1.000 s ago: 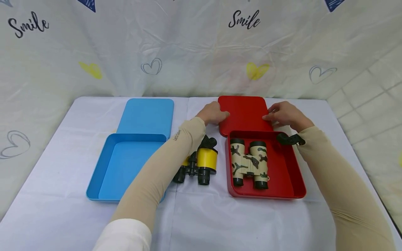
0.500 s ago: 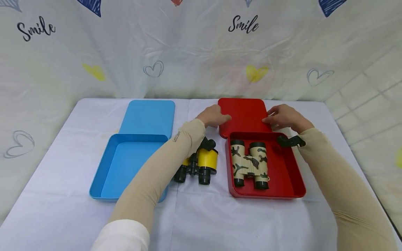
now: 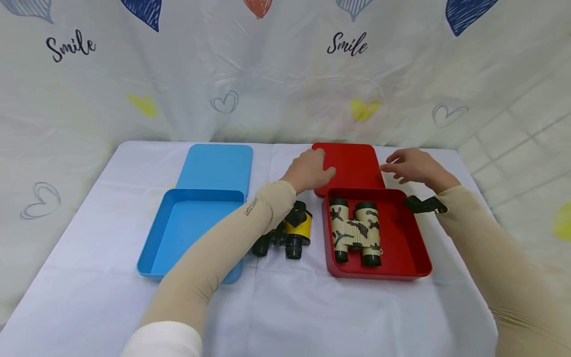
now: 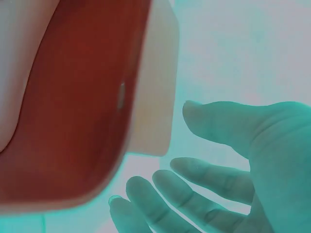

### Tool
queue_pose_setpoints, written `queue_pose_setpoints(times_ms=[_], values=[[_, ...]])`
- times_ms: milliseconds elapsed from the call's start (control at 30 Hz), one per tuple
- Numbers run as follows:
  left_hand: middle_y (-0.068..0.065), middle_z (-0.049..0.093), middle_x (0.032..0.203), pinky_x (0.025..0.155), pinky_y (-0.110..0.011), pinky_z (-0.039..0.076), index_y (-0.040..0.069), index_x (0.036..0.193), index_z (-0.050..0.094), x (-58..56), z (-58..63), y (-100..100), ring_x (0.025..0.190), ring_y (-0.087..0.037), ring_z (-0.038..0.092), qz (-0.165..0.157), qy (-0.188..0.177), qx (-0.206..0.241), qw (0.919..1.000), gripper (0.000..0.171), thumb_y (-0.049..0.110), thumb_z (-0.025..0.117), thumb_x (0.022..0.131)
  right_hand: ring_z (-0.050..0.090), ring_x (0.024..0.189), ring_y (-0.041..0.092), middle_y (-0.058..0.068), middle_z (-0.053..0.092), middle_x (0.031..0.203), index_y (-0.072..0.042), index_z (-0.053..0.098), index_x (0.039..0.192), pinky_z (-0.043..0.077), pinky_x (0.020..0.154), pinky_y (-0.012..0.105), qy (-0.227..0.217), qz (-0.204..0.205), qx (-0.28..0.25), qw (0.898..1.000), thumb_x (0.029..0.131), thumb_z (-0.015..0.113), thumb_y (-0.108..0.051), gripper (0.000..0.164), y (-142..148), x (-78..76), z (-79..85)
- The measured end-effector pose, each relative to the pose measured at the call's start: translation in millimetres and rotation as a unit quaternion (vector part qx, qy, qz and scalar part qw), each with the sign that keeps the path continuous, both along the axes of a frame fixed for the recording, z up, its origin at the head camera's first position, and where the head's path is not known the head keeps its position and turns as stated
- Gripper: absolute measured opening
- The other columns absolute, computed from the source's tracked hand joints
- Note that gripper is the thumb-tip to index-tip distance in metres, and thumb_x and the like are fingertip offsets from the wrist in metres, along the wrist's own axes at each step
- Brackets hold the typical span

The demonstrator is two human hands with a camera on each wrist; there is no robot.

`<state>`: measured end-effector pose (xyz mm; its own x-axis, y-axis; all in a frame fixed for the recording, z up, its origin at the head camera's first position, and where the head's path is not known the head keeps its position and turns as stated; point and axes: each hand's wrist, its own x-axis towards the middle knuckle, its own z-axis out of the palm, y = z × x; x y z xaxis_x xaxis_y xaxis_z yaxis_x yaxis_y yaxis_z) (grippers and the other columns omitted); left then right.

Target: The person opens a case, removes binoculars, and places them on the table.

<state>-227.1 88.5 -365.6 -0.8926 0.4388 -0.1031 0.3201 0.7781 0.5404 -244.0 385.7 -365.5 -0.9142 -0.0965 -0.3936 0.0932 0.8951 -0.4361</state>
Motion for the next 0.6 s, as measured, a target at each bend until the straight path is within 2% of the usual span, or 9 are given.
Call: queue_pose_setpoints(times_ms=[133,233,433,600], values=[[-0.011,0.064,0.126,0.094,-0.036,0.056,0.005,0.131,0.057,19.1,2.2,-3,0.104,-0.023,0.058,-0.004,0.076,-0.056,0.9955,0.042,0.037,0.054,0.104,0.07,0.108,0.043,0.036,0.06,0.135,0.006,0.049,0.142,0.059,0.094,0.055,0.018,0.014,0.01,1.0,0.103,0.055,-0.049,0.067,0,10.6,7.6],[-0.012,0.062,0.133,0.097,-0.038,0.055,0.007,0.133,0.056,30.1,0.9,-6,0.112,-0.026,0.057,0.001,0.104,-0.081,0.9913,0.044,0.039,0.054,0.103,0.073,0.101,0.04,0.035,0.062,0.132,0.004,0.052,0.14,0.058,0.092,0.056,0.035,0.028,0.022,0.999,0.103,0.055,-0.051,0.066,-1,17.7,11.0],[-0.01,0.064,0.123,0.095,-0.032,0.056,0.007,0.128,0.056,47.8,-3.0,-9,0.108,-0.022,0.058,-0.012,0.146,-0.097,0.9845,0.042,0.039,0.058,0.102,0.074,0.094,0.032,0.029,0.065,0.131,-0.001,0.058,0.136,0.059,0.08,0.048,0.07,0.042,0.051,0.995,0.102,0.057,-0.053,0.062,-6,31.0,14.2],[-0.006,0.064,0.115,0.086,-0.029,0.055,0.01,0.12,0.057,63.0,-4.9,-8,0.102,-0.02,0.057,-0.025,0.2,-0.136,0.97,0.039,0.044,0.058,0.101,0.07,0.105,0.038,0.025,0.067,0.128,-0.003,0.061,0.133,0.058,0.078,0.046,0.108,0.057,0.055,0.991,0.101,0.058,-0.052,0.058,-12,41.1,16.5]])
